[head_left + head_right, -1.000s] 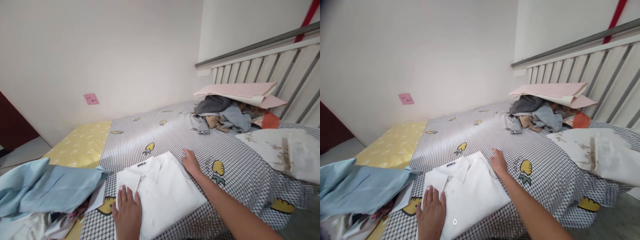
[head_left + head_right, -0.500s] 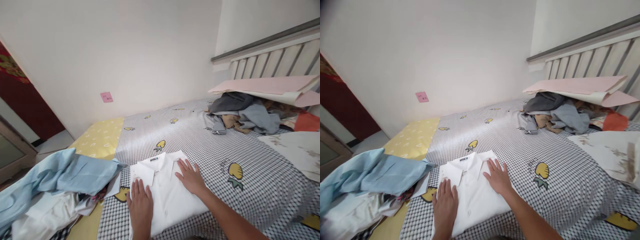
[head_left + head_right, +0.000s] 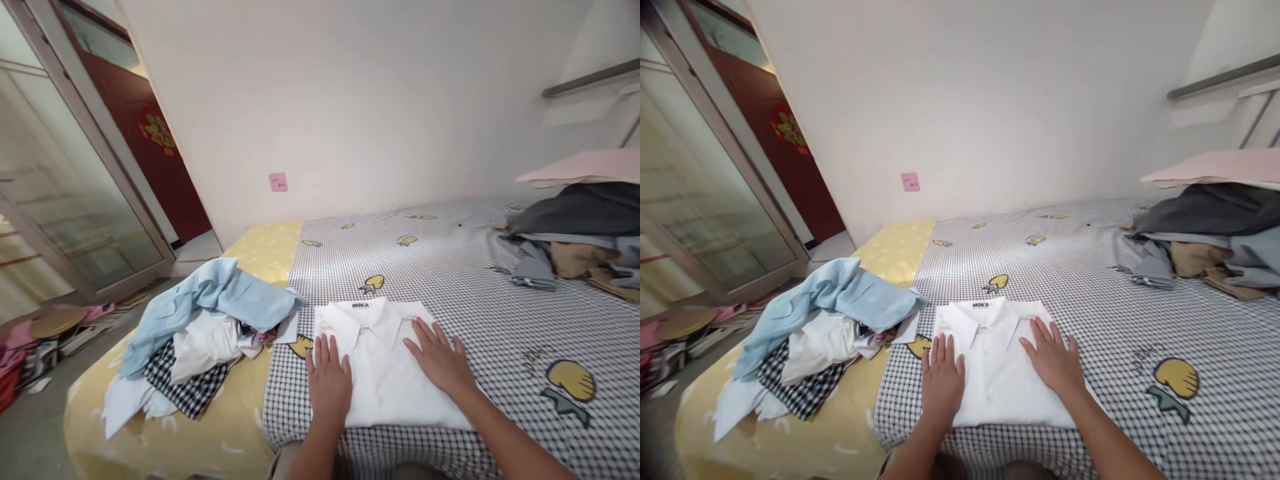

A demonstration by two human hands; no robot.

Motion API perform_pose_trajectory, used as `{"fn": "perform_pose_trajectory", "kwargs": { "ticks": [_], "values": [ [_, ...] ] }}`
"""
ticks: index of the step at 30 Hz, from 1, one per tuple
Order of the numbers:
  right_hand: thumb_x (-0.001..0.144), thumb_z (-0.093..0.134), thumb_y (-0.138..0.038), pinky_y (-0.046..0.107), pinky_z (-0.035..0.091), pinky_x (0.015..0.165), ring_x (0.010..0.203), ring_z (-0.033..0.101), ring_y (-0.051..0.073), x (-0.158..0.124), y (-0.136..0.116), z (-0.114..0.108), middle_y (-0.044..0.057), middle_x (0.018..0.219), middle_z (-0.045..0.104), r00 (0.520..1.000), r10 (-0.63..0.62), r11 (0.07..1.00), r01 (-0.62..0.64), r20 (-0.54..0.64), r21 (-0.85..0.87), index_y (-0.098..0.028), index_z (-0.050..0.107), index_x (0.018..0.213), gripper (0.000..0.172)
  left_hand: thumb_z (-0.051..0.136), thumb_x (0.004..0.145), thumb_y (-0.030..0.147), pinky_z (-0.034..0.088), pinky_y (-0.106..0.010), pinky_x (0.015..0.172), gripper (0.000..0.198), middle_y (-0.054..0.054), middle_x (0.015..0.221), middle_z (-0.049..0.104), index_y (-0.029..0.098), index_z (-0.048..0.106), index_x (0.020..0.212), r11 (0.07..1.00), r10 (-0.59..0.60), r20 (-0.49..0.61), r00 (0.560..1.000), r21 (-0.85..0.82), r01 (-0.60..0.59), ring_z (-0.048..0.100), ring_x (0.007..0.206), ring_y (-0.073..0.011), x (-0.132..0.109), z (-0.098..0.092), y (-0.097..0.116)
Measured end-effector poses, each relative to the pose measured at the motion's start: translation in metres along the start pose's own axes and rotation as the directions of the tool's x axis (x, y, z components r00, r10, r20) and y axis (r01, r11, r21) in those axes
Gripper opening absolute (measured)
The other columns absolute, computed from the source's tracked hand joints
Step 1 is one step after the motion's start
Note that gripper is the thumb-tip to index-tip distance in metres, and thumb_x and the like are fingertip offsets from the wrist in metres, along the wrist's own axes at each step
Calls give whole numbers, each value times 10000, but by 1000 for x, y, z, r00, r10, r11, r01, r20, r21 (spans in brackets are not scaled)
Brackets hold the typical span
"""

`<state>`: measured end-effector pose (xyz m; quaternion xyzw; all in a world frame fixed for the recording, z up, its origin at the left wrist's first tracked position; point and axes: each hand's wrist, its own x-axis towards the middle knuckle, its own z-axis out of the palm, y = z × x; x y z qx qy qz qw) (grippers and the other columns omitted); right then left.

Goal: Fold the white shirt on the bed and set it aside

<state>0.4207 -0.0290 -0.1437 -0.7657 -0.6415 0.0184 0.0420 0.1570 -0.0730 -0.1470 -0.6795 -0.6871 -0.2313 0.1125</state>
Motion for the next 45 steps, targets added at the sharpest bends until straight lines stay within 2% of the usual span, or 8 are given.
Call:
{"fn": "perform_pose_trajectory", "kwargs": {
  "ticks": [10, 18, 23, 27, 31, 34, 38, 45],
  "values": [
    [1038, 151, -534, 598, 159, 1246, 1578, 157, 282, -9, -1, -19, -2, 1716, 214, 999, -15, 1000, 15, 34, -14, -271, 270, 1634, 662, 422, 1015, 369, 334, -578, 1230, 513, -78, 1598, 437, 221, 473, 1504, 1000, 2, 68, 998, 7, -3, 407, 1490, -308, -16, -18, -11],
    [1063, 239, -447, 536, 193, 1240, 1546, 267, 247, -49, 32, -19, -19, 1670, 346, 994, -65, 998, 63, -93, -24, -339, 386, 1581, 549, 407, 1019, 370, 320, -599, 1223, 534, -135, 1590, 440, 176, 464, 1513, 996, 35, 77, 996, 76, -41, 413, 1482, -344, -11, -19, -10],
    [1057, 238, -416, 544, 193, 1233, 1547, 265, 234, -73, 50, -15, -21, 1664, 359, 996, -5, 1000, 4, -94, -10, -361, 389, 1576, 543, 404, 1018, 360, 305, -599, 1227, 533, -132, 1594, 437, 161, 474, 1507, 994, 46, 50, 998, 95, -50, 410, 1483, -349, -11, -15, -11],
    [1019, 327, -411, 642, 211, 1191, 1536, 273, 310, -72, 44, -37, 26, 1679, 327, 992, 128, 992, -128, -20, -21, -357, 416, 1561, 552, 415, 1016, 368, 310, -599, 1224, 535, -131, 1589, 449, 154, 480, 1502, 993, 53, 40, 998, 103, -57, 423, 1474, -353, -12, -13, -11],
    [1011, 345, -373, 661, 173, 1197, 1549, 212, 341, -61, 18, -58, 50, 1700, 271, 973, 12, 999, -24, -231, -45, -321, 431, 1555, 553, 419, 1011, 372, 328, -601, 1215, 534, -126, 1591, 443, 172, 479, 1503, 992, 51, 43, 998, 114, -56, 424, 1474, -350, -12, -14, -11],
    [1039, 275, -423, 651, 171, 1207, 1547, 226, 326, -53, 0, -49, 16, 1680, 325, 964, -88, 996, 82, -249, -35, -349, 416, 1561, 546, 422, 1009, 374, 347, -593, 1208, 526, -113, 1587, 447, 196, 482, 1501, 993, 39, 58, 998, 112, -45, 436, 1468, -339, -13, -14, -10],
    [1041, 251, -489, 632, 188, 1217, 1545, 247, 303, -46, -4, -18, -35, 1663, 359, 995, -48, 998, 45, -85, -35, -379, 383, 1576, 562, 416, 1009, 373, 340, -583, 1218, 522, -83, 1602, 426, 225, 473, 1506, 993, 21, 62, 998, 113, -28, 427, 1477, -320, -15, -14, -10],
    [1031, 214, -524, 627, 180, 1224, 1548, 246, 294, -42, 4, -3, -55, 1670, 337, 995, -36, 999, 32, -97, -40, -388, 336, 1597, 595, 396, 1018, 406, 316, -576, 1236, 533, -62, 1617, 414, 244, 451, 1523, 1000, -5, 56, 998, 0, 5, 385, 1504, -304, -18, -13, -12]
  ]
}}
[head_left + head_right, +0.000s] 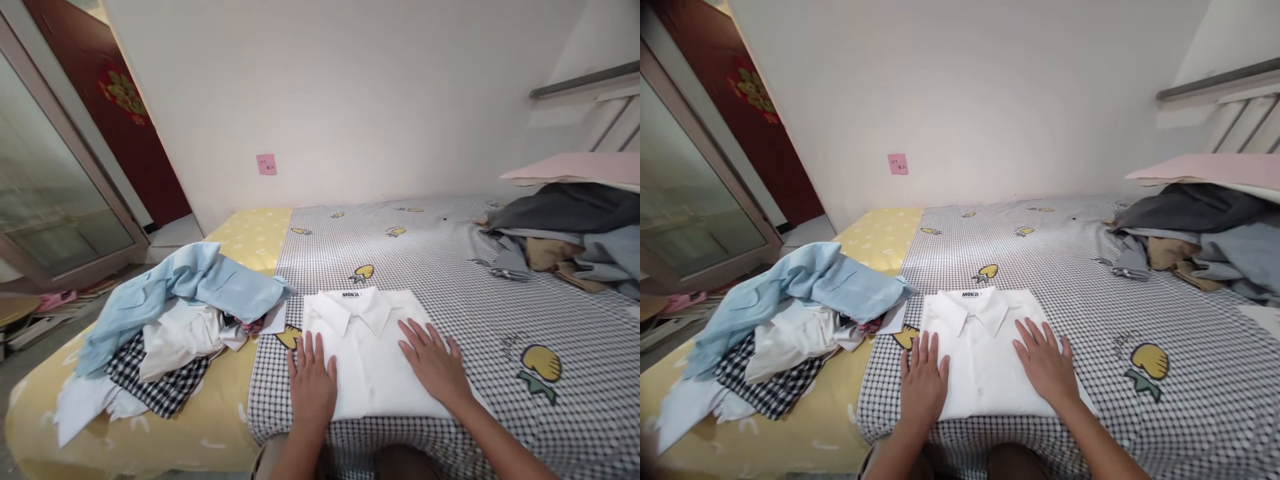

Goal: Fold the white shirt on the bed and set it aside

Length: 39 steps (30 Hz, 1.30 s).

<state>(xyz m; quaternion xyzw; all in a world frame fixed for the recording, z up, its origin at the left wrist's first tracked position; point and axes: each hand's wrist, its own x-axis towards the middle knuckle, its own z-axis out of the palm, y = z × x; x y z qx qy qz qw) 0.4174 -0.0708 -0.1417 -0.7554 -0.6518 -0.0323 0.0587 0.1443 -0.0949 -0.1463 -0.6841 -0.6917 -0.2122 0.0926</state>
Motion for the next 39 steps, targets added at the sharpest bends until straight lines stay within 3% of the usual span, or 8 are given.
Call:
{"fn": "perform_pose_trajectory", "kwargs": {
  "ticks": [13, 17, 20, 23, 26, 29, 36, 39],
  "values": [
    [1025, 196, -531, 629, 204, 1215, 1546, 245, 301, -1, -2, -1, -28, 1658, 367, 1000, -1, 1000, 1, -20, 4, -372, 350, 1594, 610, 387, 1015, 423, 291, -585, 1242, 539, -72, 1615, 428, 232, 474, 1512, 997, -15, 7, 1000, -70, 15, 387, 1501, -305, -2, 4, -1],
    [1024, 212, -511, 620, 195, 1219, 1540, 262, 301, -2, -4, -4, -19, 1652, 380, 1000, -3, 1000, 3, -31, 2, -363, 369, 1587, 603, 365, 1025, 380, 196, -672, 1247, 487, -74, 1568, 504, 245, 556, 1453, 993, -57, 52, 997, -96, 62, 424, 1475, -312, 8, -7, 2],
    [1022, 210, -512, 616, 198, 1218, 1539, 267, 297, -2, -6, -5, -18, 1649, 386, 999, 4, 1000, -4, -33, -3, -354, 382, 1582, 607, 301, 1028, 248, 145, -735, 1230, 473, -97, 1486, 599, 225, 672, 1322, 992, -73, 103, 992, -93, 83, 485, 1429, -304, 26, -17, 7],
    [1019, 203, -516, 609, 207, 1217, 1539, 271, 293, -2, -5, -4, -29, 1651, 381, 999, 0, 1000, -1, -37, -13, -352, 391, 1579, 613, 307, 954, 86, 232, -700, 1224, 519, -136, 1534, 541, 164, 669, 1318, 999, -10, 183, 983, -43, 18, 446, 1462, -303, 44, -16, 13],
    [1017, 200, -521, 604, 210, 1218, 1539, 273, 293, -2, -4, -1, -43, 1657, 366, 1000, 1, 1000, -2, -25, -25, -349, 393, 1579, 618, 328, 870, 0, 320, -589, 1228, 639, -150, 1607, 430, 124, 520, 1467, 998, 56, 231, 971, -18, -54, 387, 1503, -274, 55, -5, 16],
    [1017, 196, -523, 601, 208, 1220, 1542, 266, 288, -1, -2, 1, -41, 1656, 369, 1000, 3, 1000, -4, -24, -21, -346, 394, 1578, 621, 292, 922, 60, 287, -548, 1256, 628, -137, 1645, 355, 112, 409, 1536, 999, 34, 217, 976, -12, -32, 309, 1543, -249, 60, 8, 17],
    [1013, 169, -530, 597, 204, 1223, 1549, 256, 280, -2, -1, -1, -44, 1655, 368, 1000, -3, 1000, 3, -18, -6, -345, 385, 1584, 638, 309, 990, 294, 197, -699, 1239, 582, -52, 1664, 319, 208, 382, 1561, 998, -59, 272, 961, -10, 64, 261, 1558, -313, 86, 15, 10],
    [1012, 179, -534, 603, 202, 1222, 1548, 259, 285, -2, -2, -2, -36, 1651, 378, 1000, 0, 1000, 0, -18, 0, -348, 386, 1583, 635, 313, 989, 330, 184, -705, 1237, 578, 0, 1673, 287, 261, 392, 1558, 997, -73, 301, 951, -1, 77, 243, 1562, -322, 95, 16, 4]
  ]
}}
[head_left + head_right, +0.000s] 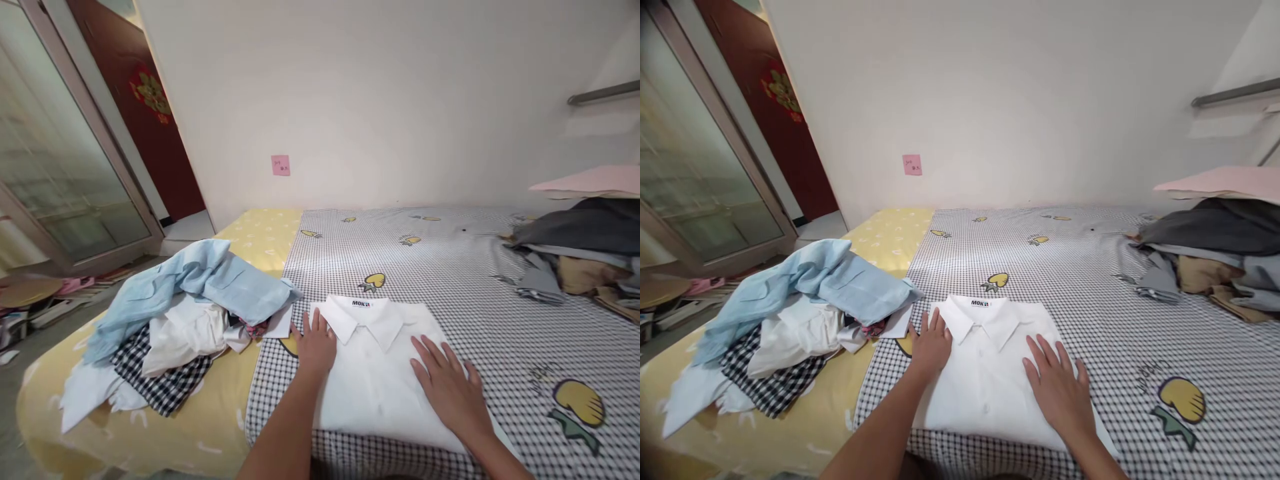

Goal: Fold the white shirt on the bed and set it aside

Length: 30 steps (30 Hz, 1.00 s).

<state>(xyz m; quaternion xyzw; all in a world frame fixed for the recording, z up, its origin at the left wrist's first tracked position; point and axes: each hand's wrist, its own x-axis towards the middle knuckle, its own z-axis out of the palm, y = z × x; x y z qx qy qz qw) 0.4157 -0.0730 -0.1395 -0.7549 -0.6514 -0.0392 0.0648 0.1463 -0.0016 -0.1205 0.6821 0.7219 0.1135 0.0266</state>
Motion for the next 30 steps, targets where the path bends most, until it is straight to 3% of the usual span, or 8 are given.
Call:
{"fn": "perform_pose_trajectory", "kwargs": {
  "ticks": [4, 10, 16, 22, 30],
  "values": [
    [1019, 213, -513, 600, 198, 1224, 1545, 265, 289, 0, -3, -2, -32, 1647, 387, 1000, 7, 1000, -7, 7, -4, -349, 408, 1572, 609, 297, 994, 323, 182, -683, 1246, 569, 7, 1678, 265, 264, 418, 1547, 1000, -7, 4, 1000, 20, 7, 231, 1566, -321, 3, -1, -1],
    [1034, 252, -501, 593, 201, 1221, 1536, 281, 293, 1, -7, -5, -27, 1650, 381, 1000, 12, 1000, -13, -22, -18, -344, 408, 1572, 582, 274, 1012, 310, 179, -653, 1256, 563, -64, 1674, 275, 190, 424, 1541, 997, -17, -28, 999, 70, 19, 273, 1552, -318, -9, -7, 2],
    [1039, 264, -494, 599, 209, 1214, 1534, 281, 298, 1, -9, -4, -26, 1654, 371, 999, 11, 1000, -11, -35, -7, -336, 396, 1579, 577, 324, 1016, 327, 239, -608, 1251, 566, -114, 1653, 335, 185, 378, 1561, 993, -24, -59, 998, 116, 31, 320, 1535, -311, -31, -8, -9],
    [1042, 261, -494, 598, 193, 1223, 1540, 268, 306, 1, -8, -3, -30, 1659, 360, 999, 14, 1000, -14, -37, 6, -328, 390, 1583, 581, 321, 1020, 330, 265, -614, 1240, 539, -113, 1615, 420, 201, 453, 1527, 989, 5, -194, 981, 143, 23, 370, 1511, -311, -58, -1, -21],
    [1050, 244, -488, 598, 209, 1223, 1541, 259, 302, 0, -10, -13, -34, 1666, 345, 1000, 21, 999, -21, -12, 27, -327, 380, 1587, 577, 329, 1020, 334, 259, -605, 1247, 545, -112, 1613, 422, 176, 443, 1528, 991, -4, -169, 986, 129, 26, 374, 1511, -294, -88, -11, -23]
  ]
}}
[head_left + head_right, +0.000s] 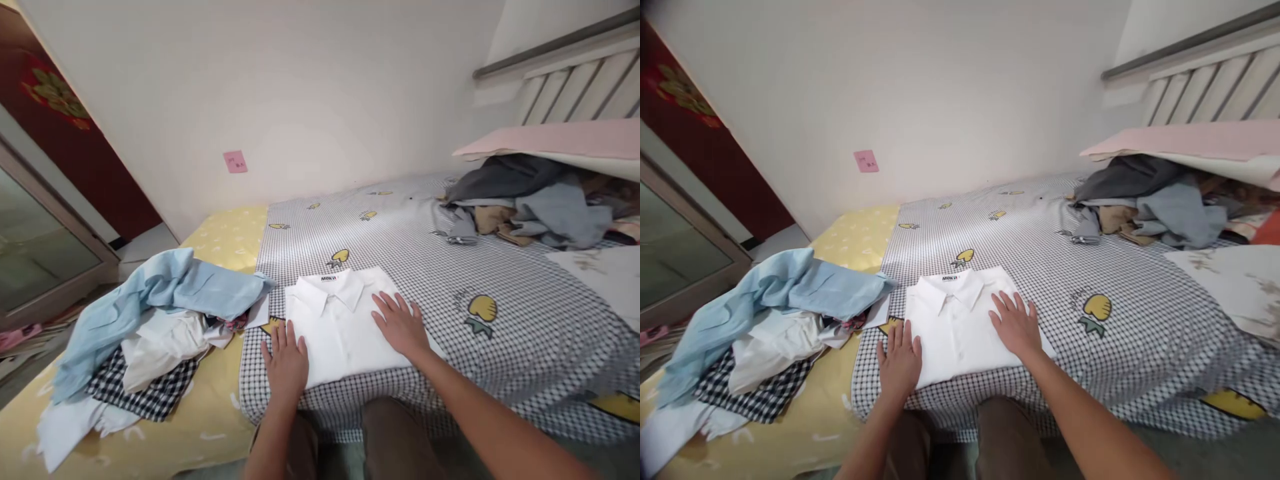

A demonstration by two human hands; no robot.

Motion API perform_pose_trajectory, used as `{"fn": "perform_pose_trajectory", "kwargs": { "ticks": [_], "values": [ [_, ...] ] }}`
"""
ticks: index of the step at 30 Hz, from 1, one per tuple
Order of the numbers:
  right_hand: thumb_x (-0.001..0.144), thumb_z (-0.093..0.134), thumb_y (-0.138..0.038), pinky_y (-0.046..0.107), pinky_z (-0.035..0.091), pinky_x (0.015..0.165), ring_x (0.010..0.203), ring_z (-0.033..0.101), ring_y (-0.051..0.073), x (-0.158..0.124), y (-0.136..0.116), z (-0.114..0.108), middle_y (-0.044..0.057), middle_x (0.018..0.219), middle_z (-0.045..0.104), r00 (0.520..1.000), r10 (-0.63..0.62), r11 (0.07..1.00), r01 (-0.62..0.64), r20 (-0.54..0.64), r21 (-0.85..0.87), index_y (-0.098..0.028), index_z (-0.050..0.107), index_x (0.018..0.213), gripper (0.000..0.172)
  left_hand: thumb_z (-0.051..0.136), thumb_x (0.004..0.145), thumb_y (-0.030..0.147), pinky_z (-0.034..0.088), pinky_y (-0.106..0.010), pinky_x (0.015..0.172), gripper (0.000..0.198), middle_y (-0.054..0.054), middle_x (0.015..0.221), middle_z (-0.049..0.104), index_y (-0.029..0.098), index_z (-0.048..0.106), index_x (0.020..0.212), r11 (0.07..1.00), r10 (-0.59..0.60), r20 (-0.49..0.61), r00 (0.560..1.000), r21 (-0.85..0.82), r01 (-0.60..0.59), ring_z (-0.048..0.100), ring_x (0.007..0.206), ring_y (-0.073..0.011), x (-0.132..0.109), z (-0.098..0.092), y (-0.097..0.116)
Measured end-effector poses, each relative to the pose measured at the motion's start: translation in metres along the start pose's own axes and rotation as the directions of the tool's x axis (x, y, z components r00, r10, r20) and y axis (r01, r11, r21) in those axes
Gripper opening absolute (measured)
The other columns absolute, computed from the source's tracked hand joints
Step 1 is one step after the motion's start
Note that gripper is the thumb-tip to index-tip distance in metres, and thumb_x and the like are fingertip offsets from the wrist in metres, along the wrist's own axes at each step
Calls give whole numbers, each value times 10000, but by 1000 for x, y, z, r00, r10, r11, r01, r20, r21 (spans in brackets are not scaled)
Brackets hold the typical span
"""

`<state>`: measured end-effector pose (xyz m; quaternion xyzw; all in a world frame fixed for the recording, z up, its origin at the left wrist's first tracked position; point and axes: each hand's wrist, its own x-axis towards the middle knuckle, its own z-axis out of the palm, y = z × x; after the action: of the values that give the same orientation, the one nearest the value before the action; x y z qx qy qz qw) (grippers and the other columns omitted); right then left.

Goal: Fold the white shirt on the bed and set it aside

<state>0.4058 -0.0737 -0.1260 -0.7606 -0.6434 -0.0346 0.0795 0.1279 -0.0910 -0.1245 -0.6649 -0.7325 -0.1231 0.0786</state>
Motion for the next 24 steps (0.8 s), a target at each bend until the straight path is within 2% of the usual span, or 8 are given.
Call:
{"fn": "perform_pose_trajectory", "kwargs": {
  "ticks": [5, 8, 11, 15, 17, 19, 22, 24],
  "values": [
    [1053, 242, -484, 599, 211, 1222, 1538, 259, 304, 0, -1, -5, -25, 1670, 340, 1000, -3, 1000, 3, -3, 20, -325, 375, 1590, 575, 323, 1018, 318, 247, -627, 1241, 541, -130, 1597, 442, 152, 463, 1514, 999, 34, -10, 999, -20, -34, 394, 1499, -299, -9, 0, -9],
    [1054, 247, -484, 601, 201, 1225, 1542, 247, 303, 0, -2, -7, -20, 1674, 332, 1000, 2, 999, -2, 1, 40, -320, 373, 1591, 575, 319, 1015, 301, 217, -679, 1230, 516, -148, 1576, 478, 145, 535, 1457, 999, -16, -4, 1000, -50, 16, 435, 1471, -304, -6, -6, -6],
    [1055, 251, -486, 604, 189, 1229, 1549, 231, 302, 0, -2, -9, -21, 1679, 321, 1000, 7, 998, -7, 16, 60, -314, 368, 1593, 577, 300, 1010, 245, 159, -672, 1249, 500, -162, 1606, 435, 127, 596, 1395, 998, 21, -111, 994, -50, -26, 399, 1495, -297, -1, -26, 16],
    [1056, 243, -487, 605, 167, 1231, 1553, 218, 307, 0, -2, -9, -8, 1678, 324, 1000, 2, 996, -4, 18, 86, -312, 374, 1591, 578, 311, 1014, 239, 131, -613, 1278, 520, -130, 1674, 303, 141, 505, 1486, 956, 262, -190, 946, -81, -281, 245, 1567, -285, 6, -48, 57],
    [1057, 240, -485, 606, 161, 1231, 1554, 216, 309, 0, -2, -8, -5, 1678, 324, 1000, 1, 996, -2, 12, 93, -312, 374, 1591, 578, 298, 1022, 253, 138, -598, 1282, 542, -120, 1683, 265, 139, 421, 1537, 933, 330, -178, 927, -86, -348, 227, 1573, -276, 9, -44, 71],
    [1057, 240, -485, 605, 159, 1231, 1553, 219, 311, 0, -1, -7, -5, 1678, 324, 1000, 0, 996, 0, 6, 93, -312, 371, 1593, 578, 289, 1027, 267, 183, -593, 1275, 546, -115, 1664, 296, 144, 389, 1549, 927, 357, -97, 929, -84, -366, 274, 1557, -269, 11, -30, 76],
    [1058, 237, -491, 607, 155, 1231, 1551, 224, 314, 1, -1, -5, -7, 1676, 328, 1000, -3, 995, 3, -4, 96, -314, 373, 1592, 579, 291, 1032, 295, 260, -581, 1257, 540, -105, 1635, 351, 152, 404, 1540, 938, 342, 25, 939, -67, -339, 340, 1529, -265, 12, -5, 73],
    [1056, 240, -500, 610, 151, 1231, 1552, 223, 317, 1, -1, -4, -9, 1676, 329, 1000, -4, 995, 4, -2, 104, -314, 374, 1592, 583, 290, 1035, 307, 273, -584, 1253, 541, -99, 1639, 338, 148, 395, 1541, 945, 324, 29, 946, -46, -323, 338, 1530, -267, 11, 6, 71]
  ]
}}
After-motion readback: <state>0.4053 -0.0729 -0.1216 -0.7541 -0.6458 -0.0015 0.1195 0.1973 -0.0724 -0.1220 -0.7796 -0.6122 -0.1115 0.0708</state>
